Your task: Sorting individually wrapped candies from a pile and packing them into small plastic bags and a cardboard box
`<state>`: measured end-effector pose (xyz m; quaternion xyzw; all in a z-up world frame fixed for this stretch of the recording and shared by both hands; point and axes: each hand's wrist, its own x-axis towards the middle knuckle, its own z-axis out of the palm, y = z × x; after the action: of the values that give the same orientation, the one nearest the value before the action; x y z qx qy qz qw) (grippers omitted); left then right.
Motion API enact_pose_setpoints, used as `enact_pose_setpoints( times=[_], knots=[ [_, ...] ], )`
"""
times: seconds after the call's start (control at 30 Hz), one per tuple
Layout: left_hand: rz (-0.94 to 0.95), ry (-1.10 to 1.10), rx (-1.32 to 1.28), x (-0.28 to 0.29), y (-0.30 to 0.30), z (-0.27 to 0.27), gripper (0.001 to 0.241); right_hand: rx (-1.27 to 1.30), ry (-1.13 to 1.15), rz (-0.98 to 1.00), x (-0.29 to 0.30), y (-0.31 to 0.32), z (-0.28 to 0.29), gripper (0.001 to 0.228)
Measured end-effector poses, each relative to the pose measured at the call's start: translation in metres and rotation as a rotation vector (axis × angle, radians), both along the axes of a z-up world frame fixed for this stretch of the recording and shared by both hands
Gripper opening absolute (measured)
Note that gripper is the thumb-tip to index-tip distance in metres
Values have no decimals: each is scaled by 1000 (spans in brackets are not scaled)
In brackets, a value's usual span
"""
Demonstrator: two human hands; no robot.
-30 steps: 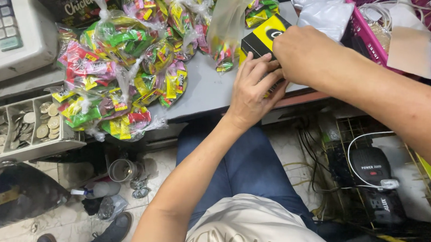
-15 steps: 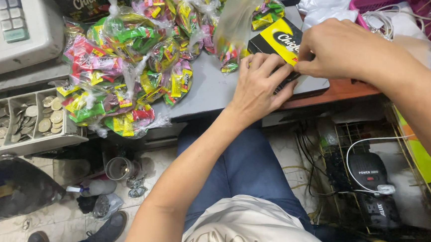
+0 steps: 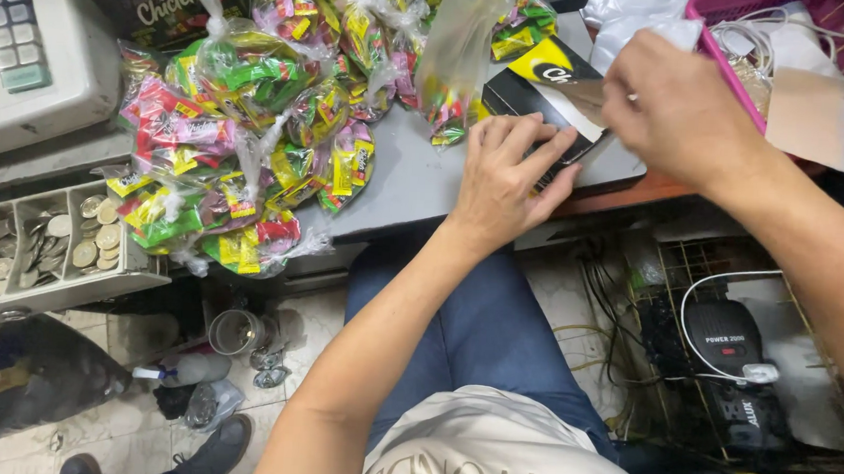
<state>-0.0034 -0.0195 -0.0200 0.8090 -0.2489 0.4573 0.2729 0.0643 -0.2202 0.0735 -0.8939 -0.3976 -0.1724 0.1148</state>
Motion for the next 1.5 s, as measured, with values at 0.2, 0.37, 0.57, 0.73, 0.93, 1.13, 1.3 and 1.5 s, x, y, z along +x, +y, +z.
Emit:
enact_pose_setpoints(
  times=[0.2, 0.37, 0.57, 0.73, 0.93, 1.13, 1.3, 1.5],
  knots=[
    [-9, 5, 11, 1, 3, 6, 31, 341, 35, 17, 18, -7, -9, 8],
    [-30, 74, 3, 12, 10, 12, 40, 86, -22, 19, 16, 21, -16, 21],
    [58, 43, 27, 11, 10, 23, 38, 687, 73, -109, 45, 19, -47, 5],
    [107, 28, 95, 10, 10, 44, 37, 1409, 798, -407, 55, 11, -63, 24],
    [13, 188, 317, 40, 7, 47, 62, 254, 423, -384, 41, 5, 18, 77],
    [-19, 223, 364, 43, 1, 48, 52, -548, 365, -522, 72, 52, 49, 70],
    [-90, 207, 233, 44, 0, 45, 40, -401, -4, -126, 92, 48, 8, 49],
    [-58, 162, 357, 56, 7, 43, 45, -418, -430, 86, 89, 57, -11, 120]
  ],
)
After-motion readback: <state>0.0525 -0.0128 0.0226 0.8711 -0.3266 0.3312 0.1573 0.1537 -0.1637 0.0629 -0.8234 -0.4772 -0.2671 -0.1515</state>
